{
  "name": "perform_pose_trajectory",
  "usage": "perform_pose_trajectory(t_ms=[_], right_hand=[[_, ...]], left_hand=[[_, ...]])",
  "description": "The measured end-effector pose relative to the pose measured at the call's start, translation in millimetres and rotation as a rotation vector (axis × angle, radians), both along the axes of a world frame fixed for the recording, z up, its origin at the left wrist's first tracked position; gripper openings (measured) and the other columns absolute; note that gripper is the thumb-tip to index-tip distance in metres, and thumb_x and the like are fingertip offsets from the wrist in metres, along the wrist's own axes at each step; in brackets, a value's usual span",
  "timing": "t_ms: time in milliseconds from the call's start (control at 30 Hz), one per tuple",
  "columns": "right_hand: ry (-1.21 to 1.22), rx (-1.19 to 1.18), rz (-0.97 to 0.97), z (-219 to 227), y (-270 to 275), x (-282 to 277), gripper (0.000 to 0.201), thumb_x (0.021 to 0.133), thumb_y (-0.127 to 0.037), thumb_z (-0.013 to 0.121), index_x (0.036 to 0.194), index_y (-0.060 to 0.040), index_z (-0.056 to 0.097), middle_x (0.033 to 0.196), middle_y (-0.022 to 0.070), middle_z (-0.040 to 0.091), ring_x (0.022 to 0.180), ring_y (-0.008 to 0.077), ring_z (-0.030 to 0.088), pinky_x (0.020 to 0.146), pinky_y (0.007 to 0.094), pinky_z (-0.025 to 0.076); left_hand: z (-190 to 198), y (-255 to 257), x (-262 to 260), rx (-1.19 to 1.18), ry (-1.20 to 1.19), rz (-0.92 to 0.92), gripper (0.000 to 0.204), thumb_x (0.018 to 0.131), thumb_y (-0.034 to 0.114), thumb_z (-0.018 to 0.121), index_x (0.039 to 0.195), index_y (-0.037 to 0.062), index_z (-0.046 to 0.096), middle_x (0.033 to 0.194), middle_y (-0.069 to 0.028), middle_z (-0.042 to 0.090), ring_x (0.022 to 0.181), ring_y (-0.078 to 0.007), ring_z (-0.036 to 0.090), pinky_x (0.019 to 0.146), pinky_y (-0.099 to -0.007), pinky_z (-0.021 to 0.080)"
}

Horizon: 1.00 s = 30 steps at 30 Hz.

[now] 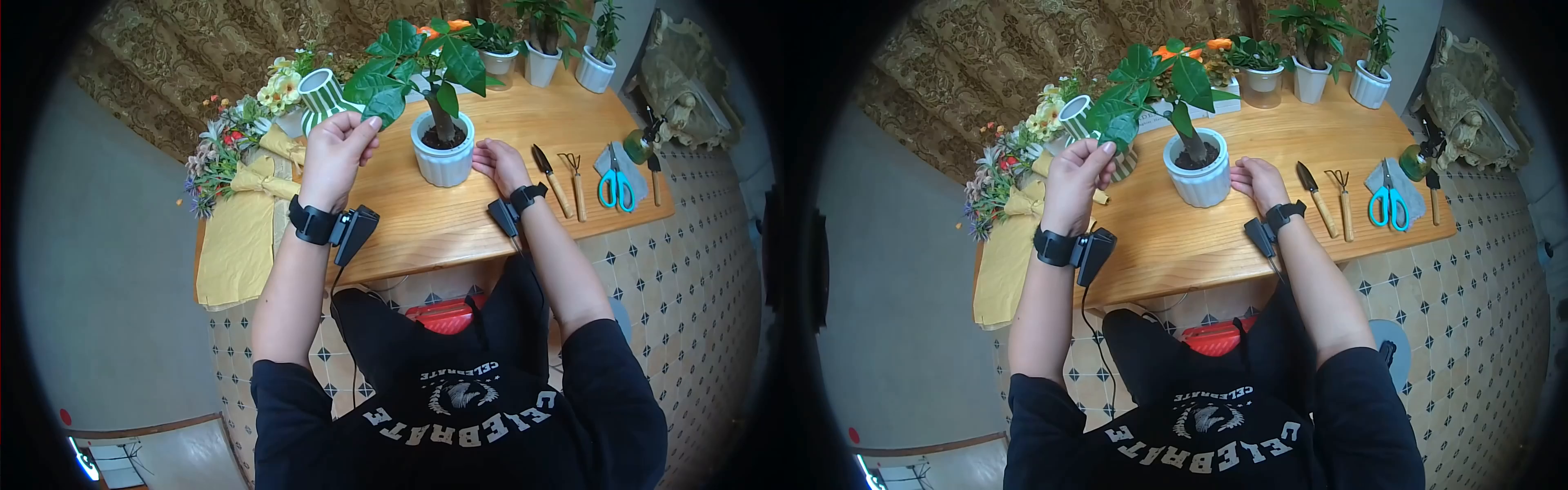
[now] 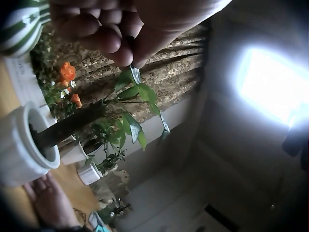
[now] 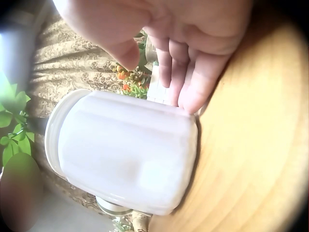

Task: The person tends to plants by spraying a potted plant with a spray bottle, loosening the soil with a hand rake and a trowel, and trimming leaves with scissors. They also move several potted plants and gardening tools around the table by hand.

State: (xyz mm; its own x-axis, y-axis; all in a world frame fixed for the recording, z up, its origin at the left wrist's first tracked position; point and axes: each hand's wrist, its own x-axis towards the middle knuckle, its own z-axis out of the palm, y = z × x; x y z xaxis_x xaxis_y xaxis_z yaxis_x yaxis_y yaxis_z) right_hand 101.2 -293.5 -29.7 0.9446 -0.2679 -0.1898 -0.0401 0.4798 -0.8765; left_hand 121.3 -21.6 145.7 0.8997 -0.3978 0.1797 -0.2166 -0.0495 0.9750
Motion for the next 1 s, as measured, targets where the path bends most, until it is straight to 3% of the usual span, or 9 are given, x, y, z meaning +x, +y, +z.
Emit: perform_pose_trajectory(t_ms=[167, 300, 400, 500, 600, 700, 800, 933, 1000], right_hand=[[-0.033, 0.001, -0.011, -4, 0, 0, 0.024, 0.092, -0.017, 0.051, 0.102, 0.0043, 0.054, 0.095, 0.0156, 0.063, 0.084, 0.0188, 0.064, 0.076, 0.0269, 0.054], [-0.045, -0.011, -0.01, -8, 0, 2, 0.022, 0.092, -0.018, 0.051, 0.099, 0.0025, 0.056, 0.093, 0.013, 0.064, 0.08, 0.0158, 0.063, 0.072, 0.0246, 0.054], [-0.061, -0.03, -0.022, -8, 1, 0, 0.022, 0.091, -0.019, 0.052, 0.097, 0.0018, 0.057, 0.09, 0.0115, 0.064, 0.078, 0.0144, 0.063, 0.07, 0.0231, 0.053], [-0.06, -0.011, -0.02, -9, 1, 1, 0.022, 0.091, -0.019, 0.052, 0.097, 0.0017, 0.057, 0.088, 0.0104, 0.064, 0.077, 0.0143, 0.062, 0.068, 0.0233, 0.053], [-0.04, -0.022, -0.026, -6, 1, 2, 0.023, 0.091, -0.019, 0.052, 0.097, 0.0021, 0.057, 0.089, 0.0111, 0.063, 0.077, 0.0149, 0.062, 0.068, 0.0236, 0.053], [-0.044, -0.035, -0.028, -8, -1, 1, 0.024, 0.09, -0.02, 0.053, 0.098, 0.0022, 0.057, 0.09, 0.0115, 0.063, 0.077, 0.0153, 0.062, 0.068, 0.0241, 0.053], [-0.058, -0.042, -0.029, -11, -3, 1, 0.024, 0.09, -0.02, 0.053, 0.098, 0.002, 0.057, 0.09, 0.0113, 0.063, 0.078, 0.0152, 0.063, 0.069, 0.0244, 0.053], [-0.098, -0.032, -0.002, -14, 0, 1, 0.021, 0.091, -0.017, 0.052, 0.098, 0.0015, 0.058, 0.091, 0.0101, 0.064, 0.079, 0.0146, 0.062, 0.072, 0.0244, 0.052], [-0.083, -0.013, 0.01, -11, 0, -1, 0.02, 0.092, -0.016, 0.051, 0.1, 0.0012, 0.058, 0.093, 0.0101, 0.064, 0.08, 0.0143, 0.062, 0.073, 0.0242, 0.052]], left_hand=[[-8, -5, 1, -0.17, 0.009, -0.001, 0.028, 0.097, 0.028, 0.047, 0.09, 0.0035, 0.059, 0.073, -0.003, 0.061, 0.063, -0.0094, 0.053, 0.06, -0.0227, 0.044], [-52, -21, 9, -0.499, 0.087, 0.069, 0.045, 0.099, 0.038, 0.036, 0.089, 0.0002, 0.059, 0.073, -0.0051, 0.06, 0.057, -0.0103, 0.052, 0.055, -0.0247, 0.042], [-96, -29, 23, -0.157, 0.054, 0.167, 0.039, 0.099, 0.032, 0.038, 0.09, 0.0009, 0.059, 0.072, -0.004, 0.059, 0.057, -0.0102, 0.051, 0.053, -0.0244, 0.041], [-132, -31, 37, 0.259, -0.232, 0.187, 0.028, 0.095, 0.021, 0.045, 0.086, -0.0002, 0.061, 0.067, -0.0058, 0.057, 0.056, -0.01, 0.052, 0.049, -0.0256, 0.04], [-146, -28, 44, 0.61, -0.647, 0.182, 0.02, 0.089, 0.016, 0.049, 0.091, -0.001, 0.059, 0.078, -0.015, 0.062, 0.072, -0.0289, 0.061, 0.066, -0.0391, 0.046], [-135, -30, 46, 0.956, -0.831, 0.002, 0.017, 0.085, 0.012, 0.05, 0.095, 0.0, 0.057, 0.086, -0.0208, 0.061, 0.083, -0.037, 0.059, 0.073, -0.0456, 0.046], [-136, -39, 49, 1.155, -0.809, -0.068, 0.021, 0.08, 0.007, 0.048, 0.098, -0.0002, 0.056, 0.095, -0.0218, 0.061, 0.09, -0.0359, 0.058, 0.08, -0.0458, 0.046], [-148, -44, 47, 0.878, -0.44, -0.029, 0.062, 0.072, 0.013, 0.06, 0.126, -0.0067, 0.039, 0.121, -0.0295, 0.05, 0.113, -0.038, 0.051, 0.098, -0.0396, 0.041], [-156, -49, 47, 0.446, -0.257, -0.143, 0.08, 0.07, 0.014, 0.067, 0.135, -0.0057, 0.024, 0.128, -0.0253, 0.047, 0.121, -0.0335, 0.047, 0.102, -0.0375, 0.038]])
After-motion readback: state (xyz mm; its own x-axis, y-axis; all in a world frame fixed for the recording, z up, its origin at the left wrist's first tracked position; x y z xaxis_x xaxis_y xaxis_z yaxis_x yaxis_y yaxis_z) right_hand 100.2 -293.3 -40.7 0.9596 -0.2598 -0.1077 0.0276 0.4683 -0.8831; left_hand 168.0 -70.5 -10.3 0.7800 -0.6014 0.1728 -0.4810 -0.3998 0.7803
